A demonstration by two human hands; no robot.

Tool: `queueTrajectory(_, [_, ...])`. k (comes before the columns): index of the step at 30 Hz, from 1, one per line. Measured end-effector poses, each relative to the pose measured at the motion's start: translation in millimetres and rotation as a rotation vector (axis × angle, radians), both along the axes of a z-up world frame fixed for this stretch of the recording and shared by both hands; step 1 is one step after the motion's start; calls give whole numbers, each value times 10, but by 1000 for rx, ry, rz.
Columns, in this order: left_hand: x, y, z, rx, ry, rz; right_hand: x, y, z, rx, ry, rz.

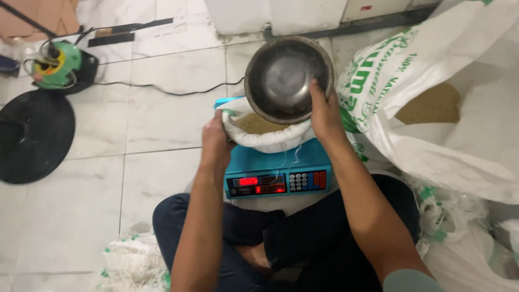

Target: Scooping rice from a large sack into a smaller bag on a digital scale to reach a target weight.

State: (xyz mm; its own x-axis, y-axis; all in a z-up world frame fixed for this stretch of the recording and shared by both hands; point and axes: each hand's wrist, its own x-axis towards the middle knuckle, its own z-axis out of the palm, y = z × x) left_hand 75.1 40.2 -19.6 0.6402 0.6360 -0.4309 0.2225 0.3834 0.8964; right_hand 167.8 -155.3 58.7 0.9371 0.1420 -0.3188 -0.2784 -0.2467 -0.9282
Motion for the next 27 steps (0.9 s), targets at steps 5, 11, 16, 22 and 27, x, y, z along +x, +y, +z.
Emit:
queueTrajectory(5, [-101,-307,76,244,188,-292,-267,-182,75,-138,-360,251])
queueTrajectory(11, [-377,-645,334,1209,55,-169,-585,-1077,628,48,-731,246])
queueTrajectory(16, [-365,-1231,824,1334,-499,-606,-447,-876,635,-19,-715,328])
queueTrajectory(22, [-125,-2213,1230,2238,-428,-858,-71,-695,599,-101,-690,426])
queueTrajectory(27, [285,-2652,652,1995,-613,-758,393,-704,345,-188,-641,488])
